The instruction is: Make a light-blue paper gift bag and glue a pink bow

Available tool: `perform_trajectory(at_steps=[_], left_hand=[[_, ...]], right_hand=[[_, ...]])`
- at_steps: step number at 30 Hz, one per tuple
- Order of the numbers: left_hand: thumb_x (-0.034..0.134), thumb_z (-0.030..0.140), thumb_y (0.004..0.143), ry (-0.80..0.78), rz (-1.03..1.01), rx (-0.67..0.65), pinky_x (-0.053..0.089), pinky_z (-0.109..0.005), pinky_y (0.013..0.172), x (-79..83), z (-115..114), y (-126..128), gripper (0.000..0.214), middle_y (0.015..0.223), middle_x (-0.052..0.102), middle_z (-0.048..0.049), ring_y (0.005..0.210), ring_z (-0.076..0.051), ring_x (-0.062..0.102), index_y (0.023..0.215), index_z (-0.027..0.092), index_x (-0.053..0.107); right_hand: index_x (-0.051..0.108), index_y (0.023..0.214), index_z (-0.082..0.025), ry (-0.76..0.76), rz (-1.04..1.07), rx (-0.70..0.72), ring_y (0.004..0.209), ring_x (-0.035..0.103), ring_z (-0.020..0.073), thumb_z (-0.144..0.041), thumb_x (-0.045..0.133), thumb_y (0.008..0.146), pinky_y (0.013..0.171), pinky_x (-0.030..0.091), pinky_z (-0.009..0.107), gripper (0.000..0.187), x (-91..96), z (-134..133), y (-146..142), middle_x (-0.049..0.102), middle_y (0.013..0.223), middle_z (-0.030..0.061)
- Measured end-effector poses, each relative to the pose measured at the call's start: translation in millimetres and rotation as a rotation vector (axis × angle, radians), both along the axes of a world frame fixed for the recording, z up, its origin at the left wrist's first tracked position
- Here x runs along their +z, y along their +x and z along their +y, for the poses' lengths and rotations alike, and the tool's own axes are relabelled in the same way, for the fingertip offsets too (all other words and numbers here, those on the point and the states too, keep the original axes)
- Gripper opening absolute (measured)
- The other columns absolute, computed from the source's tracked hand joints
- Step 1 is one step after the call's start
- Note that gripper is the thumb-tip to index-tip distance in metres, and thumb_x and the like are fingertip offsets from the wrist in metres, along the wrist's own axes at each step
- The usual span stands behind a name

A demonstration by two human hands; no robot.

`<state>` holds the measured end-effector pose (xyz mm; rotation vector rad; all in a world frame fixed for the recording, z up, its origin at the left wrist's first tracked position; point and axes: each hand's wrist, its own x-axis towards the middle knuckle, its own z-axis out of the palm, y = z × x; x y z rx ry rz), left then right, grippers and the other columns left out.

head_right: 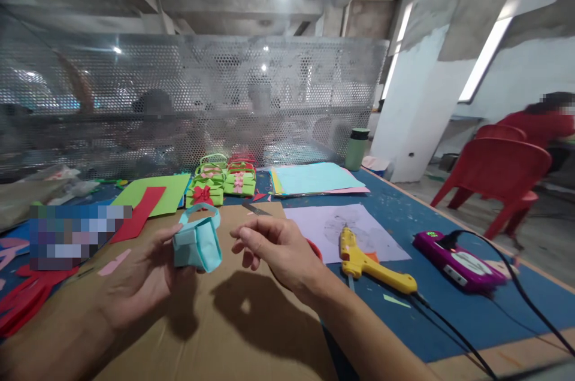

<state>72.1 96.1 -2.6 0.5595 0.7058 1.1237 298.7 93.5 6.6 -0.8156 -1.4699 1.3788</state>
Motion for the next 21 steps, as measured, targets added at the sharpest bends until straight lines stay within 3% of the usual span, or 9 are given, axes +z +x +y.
perform_trajectory(at_steps=[3, 9, 15, 21], left_hand=[[0.070, 0.020, 0.085, -0.030, -0.036, -0.034, 0.059, -0.022, 0.053, -3.3, 1.1, 0.3, 0.010, 0.077, 0.075, -0.0041, 0.062, -0.015, 0.071, 0.093, 0.014, 0.067], [0.081, 0.023, 0.073, -0.058, -0.080, -0.139, 0.055, -0.022, 0.049, -6.7, -1.2, 1.3, 0.021, 0.070, 0.073, -0.0003, 0.056, -0.014, 0.068, 0.084, 0.015, 0.065], [0.083, 0.028, 0.074, -0.056, -0.122, -0.261, 0.055, -0.024, 0.059, -12.4, -4.3, 4.3, 0.028, 0.086, 0.077, -0.0075, 0.074, -0.018, 0.072, 0.089, 0.011, 0.068], [0.084, 0.024, 0.075, -0.023, -0.158, -0.234, 0.058, -0.027, 0.075, -15.9, -1.5, 5.1, 0.022, 0.083, 0.077, -0.0055, 0.078, -0.017, 0.070, 0.085, 0.012, 0.069]], right_hand=[[0.073, 0.084, -0.017, -0.011, -0.020, 0.043, 0.057, 0.058, 0.0095, -0.053, 0.081, 0.077, 0.059, 0.048, 0.026, 0.038, 0.2, -3.0, -0.1, 0.070, 0.073, 0.0010], [0.073, 0.084, -0.017, 0.008, -0.045, 0.108, 0.057, 0.057, 0.0094, -0.054, 0.078, 0.080, 0.057, 0.045, 0.024, 0.037, -1.0, -7.5, -2.0, 0.067, 0.069, 0.0001], [0.070, 0.075, -0.017, 0.017, -0.035, 0.124, 0.059, 0.054, 0.0096, -0.055, 0.073, 0.085, 0.058, 0.044, 0.024, 0.039, 1.7, -11.8, -6.3, 0.065, 0.070, 0.0005], [0.071, 0.077, -0.017, -0.011, -0.010, 0.125, 0.058, 0.053, 0.0090, -0.053, 0.077, 0.082, 0.057, 0.042, 0.022, 0.037, 1.5, -11.9, -5.2, 0.062, 0.067, -0.0010]])
